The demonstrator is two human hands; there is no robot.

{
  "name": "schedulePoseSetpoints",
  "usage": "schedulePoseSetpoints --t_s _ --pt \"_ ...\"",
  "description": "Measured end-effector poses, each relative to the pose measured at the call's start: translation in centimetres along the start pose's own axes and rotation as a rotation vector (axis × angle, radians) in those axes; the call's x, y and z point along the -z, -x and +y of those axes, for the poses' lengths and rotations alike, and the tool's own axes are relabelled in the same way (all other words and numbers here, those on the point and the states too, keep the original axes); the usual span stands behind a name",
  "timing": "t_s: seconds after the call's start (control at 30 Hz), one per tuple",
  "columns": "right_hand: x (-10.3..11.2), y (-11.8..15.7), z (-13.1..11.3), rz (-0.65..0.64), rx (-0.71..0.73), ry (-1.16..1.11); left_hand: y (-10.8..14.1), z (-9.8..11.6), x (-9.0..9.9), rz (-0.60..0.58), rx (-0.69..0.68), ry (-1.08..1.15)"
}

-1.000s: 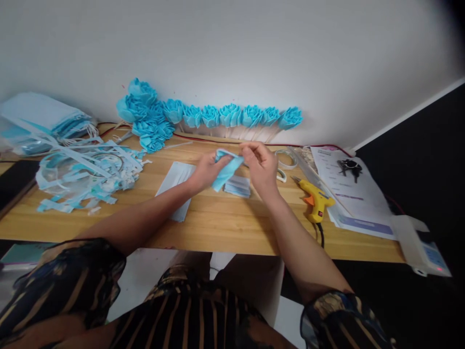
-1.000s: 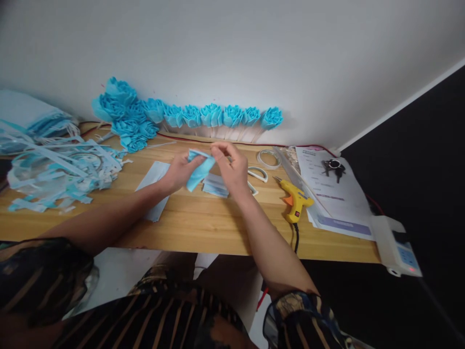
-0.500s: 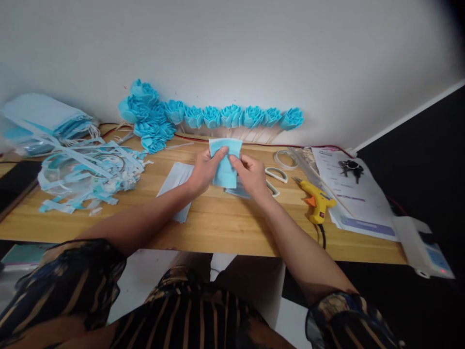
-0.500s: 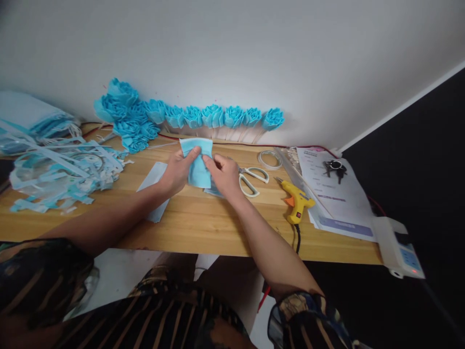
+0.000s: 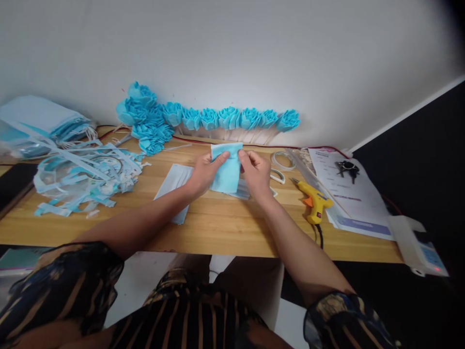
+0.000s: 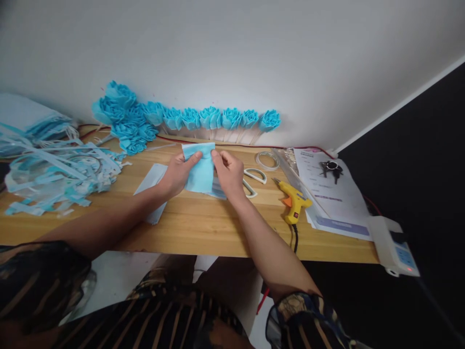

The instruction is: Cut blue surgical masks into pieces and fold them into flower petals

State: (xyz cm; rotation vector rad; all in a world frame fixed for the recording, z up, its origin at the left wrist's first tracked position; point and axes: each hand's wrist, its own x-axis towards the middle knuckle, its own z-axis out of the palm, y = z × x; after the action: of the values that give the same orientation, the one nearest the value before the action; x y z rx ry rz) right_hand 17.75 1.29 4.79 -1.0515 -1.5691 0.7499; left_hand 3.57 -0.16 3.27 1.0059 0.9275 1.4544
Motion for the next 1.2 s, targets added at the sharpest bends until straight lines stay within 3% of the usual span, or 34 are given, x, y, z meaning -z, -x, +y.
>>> schedulePoseSetpoints --t_s 0.1,0.2,0.53,0.67,0.87,1.0,1.2 --pt "-0.1 -0.2 0.4 0.039 -0.014 -0.1 -0.1 0.2 0.1 0.022 0.01 0.007" --pt "0.0 -0.4 0.8 -0.002 -0.043 -0.136 -0.2 0.3 0.2 0.061 0.012 0.01" --pt "-0.8 0.4 1.5 -0.409 -0.085 0.068 -1.1 0.8 0.8 0.088 -0.023 0.032" --pt "-0.7 0.2 1.5 -0.398 -0.025 0.275 -1.7 1.2 1.3 0.089 -0.057 0.051" --pt "-0.7 0.3 1.3 -0.27 0.165 0.7 -1.9 1.1 1.5 0.097 -0.114 -0.045" --pt "-1.6 1.3 0.7 -0.361 0.241 0.796 -1.7 0.7 1.4 0.189 -0.116 -0.107" --pt "-2.5 2.3 0.0 -0.461 0.291 0.762 -1.7 0.3 1.3 0.257 -0.121 -0.139"
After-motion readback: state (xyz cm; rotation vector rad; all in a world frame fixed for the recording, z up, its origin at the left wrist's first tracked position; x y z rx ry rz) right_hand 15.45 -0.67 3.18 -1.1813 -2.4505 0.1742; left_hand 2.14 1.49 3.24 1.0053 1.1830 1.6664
